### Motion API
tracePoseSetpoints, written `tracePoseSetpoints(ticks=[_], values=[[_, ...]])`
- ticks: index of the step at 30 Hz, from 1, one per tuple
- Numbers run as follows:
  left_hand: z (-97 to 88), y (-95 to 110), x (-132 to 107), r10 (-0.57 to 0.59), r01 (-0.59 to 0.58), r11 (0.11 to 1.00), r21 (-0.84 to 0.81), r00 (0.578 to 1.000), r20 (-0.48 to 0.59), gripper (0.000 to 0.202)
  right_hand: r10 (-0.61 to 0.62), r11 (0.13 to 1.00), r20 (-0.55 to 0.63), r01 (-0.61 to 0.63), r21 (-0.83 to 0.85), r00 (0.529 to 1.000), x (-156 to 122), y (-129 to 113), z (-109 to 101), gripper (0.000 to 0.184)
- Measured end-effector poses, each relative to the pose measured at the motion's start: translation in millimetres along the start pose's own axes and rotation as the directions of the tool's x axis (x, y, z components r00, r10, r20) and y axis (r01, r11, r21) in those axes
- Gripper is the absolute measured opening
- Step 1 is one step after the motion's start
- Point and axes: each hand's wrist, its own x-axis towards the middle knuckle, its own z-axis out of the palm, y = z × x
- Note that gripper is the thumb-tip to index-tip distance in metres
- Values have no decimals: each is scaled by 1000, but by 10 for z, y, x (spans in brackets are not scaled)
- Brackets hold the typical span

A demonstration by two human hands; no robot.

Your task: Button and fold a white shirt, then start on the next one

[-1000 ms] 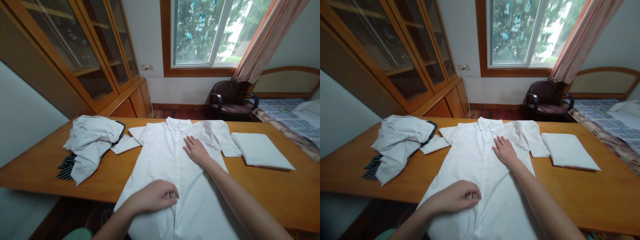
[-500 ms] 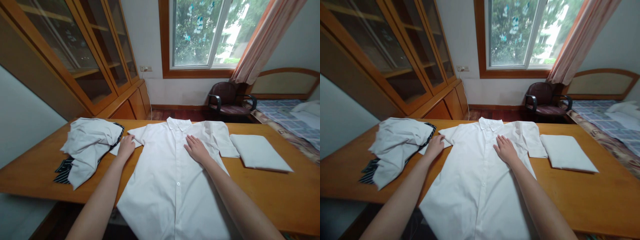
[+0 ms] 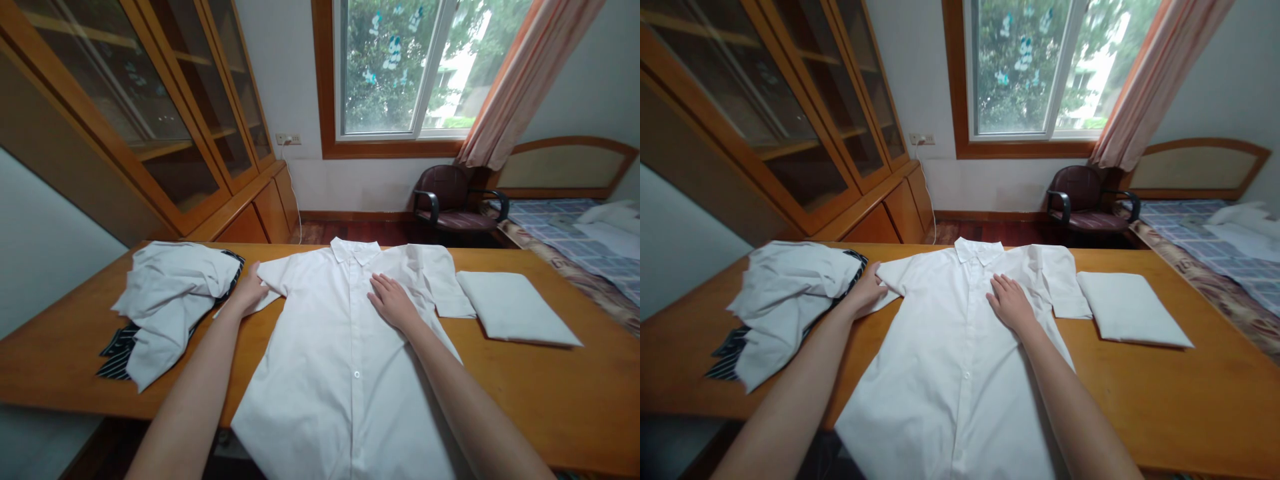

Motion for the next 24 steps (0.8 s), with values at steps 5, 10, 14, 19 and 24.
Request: tracePoseSetpoints(ticks=[5,10,14,19,24], values=[[-284,99,94,23,3,998,70,932,-362,65,2,1000,1,-2,2,1000,7,2,-4,49],[-652,187,140,229,-150,973,175,706,-670,43,9,1000,-2,-9,19,1000,4,17,15,48],[-773,252,90,320,-222,946,236,532,-784,27,1,1000,-23,-1,25,1000,5,26,40,47],[-600,485,-134,597,-474,791,387,464,-654,11,-4,1000,-40,5,31,999,5,28,43,47],[-235,899,-524,900,-813,436,386,395,-186,20,-6,999,-45,7,33,999,6,17,17,45]])
